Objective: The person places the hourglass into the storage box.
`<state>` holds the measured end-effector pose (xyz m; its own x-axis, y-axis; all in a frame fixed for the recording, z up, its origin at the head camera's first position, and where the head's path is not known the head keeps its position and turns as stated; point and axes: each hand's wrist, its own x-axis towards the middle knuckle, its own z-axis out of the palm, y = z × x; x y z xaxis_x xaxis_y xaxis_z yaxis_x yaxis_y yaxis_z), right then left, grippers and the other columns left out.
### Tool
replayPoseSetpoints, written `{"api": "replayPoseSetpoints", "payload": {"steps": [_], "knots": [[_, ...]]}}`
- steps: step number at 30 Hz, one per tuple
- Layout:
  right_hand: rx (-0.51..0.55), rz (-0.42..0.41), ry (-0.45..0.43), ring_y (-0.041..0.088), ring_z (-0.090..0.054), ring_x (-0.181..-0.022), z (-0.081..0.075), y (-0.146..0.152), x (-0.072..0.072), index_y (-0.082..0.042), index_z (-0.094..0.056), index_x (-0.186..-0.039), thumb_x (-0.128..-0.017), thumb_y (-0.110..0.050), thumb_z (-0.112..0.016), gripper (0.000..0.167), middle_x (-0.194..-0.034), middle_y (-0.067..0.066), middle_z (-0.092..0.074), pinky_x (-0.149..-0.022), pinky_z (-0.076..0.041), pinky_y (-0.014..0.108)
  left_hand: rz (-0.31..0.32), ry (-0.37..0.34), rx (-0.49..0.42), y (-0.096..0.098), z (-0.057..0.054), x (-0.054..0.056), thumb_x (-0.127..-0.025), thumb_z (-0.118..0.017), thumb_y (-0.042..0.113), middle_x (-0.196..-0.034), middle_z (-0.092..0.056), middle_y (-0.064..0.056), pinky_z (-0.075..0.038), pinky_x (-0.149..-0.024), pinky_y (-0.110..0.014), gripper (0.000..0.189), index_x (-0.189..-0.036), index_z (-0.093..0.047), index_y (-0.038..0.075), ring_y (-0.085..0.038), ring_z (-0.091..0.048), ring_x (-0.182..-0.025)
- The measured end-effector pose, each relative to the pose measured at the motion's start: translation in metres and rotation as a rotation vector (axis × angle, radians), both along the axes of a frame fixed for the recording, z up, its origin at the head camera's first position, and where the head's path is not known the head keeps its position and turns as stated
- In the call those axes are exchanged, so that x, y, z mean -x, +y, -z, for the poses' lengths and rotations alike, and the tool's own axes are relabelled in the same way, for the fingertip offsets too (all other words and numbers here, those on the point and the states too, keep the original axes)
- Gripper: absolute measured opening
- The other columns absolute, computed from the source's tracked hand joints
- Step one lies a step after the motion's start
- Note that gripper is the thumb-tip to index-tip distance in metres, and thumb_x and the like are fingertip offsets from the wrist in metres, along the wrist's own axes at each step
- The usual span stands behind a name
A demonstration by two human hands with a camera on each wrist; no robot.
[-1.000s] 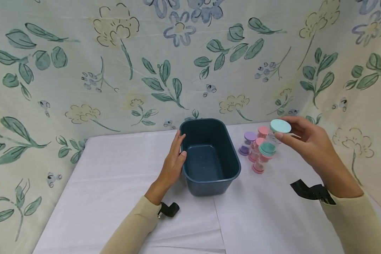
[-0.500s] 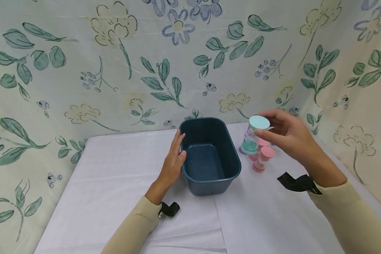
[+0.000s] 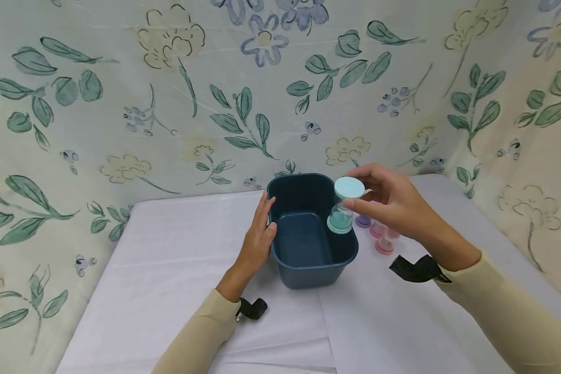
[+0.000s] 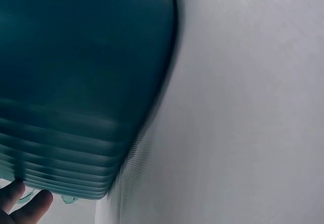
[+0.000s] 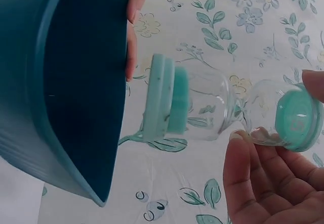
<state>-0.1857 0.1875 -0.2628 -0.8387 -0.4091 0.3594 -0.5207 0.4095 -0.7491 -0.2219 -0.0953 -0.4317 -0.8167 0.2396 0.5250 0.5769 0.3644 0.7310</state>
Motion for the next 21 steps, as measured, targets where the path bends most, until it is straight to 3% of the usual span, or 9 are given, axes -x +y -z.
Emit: {"api": "replayPoseSetpoints", "payload": {"steps": [11,21], "knots": [[-0.001,-0.096,-0.045,0.017,-0.062,-0.096,0.013,-0.028,0.01,-0.009,-0.055,-0.123,-0.084,-0.015,-0.075,0.044,-0.113,0.002,-0.06,-0.084,-0.054,0.03,-0.01,0.0,0.005,0.0,-0.002,-0.001,-0.101,-0.031,0.036,-0.163,-0.006,-0.001,-0.021,-0.113,-0.056,0.057,-0.155,-0.019,0.019,-0.014,-0.01,-0.147],[0.013,-0.187,-0.086,0.019,-0.062,-0.095,0.027,-0.039,0.016,-0.009,-0.054,-0.122,-0.083,-0.012,-0.075,0.045,-0.11,0.004,-0.06,-0.08,-0.056,0.032,-0.012,0.003,0.007,-0.001,0.001,0.001,-0.101,-0.03,0.038,-0.163,-0.006,-0.003,-0.021,-0.113,-0.055,0.058,-0.155,-0.02,0.019,-0.016,-0.01,-0.147]]}}
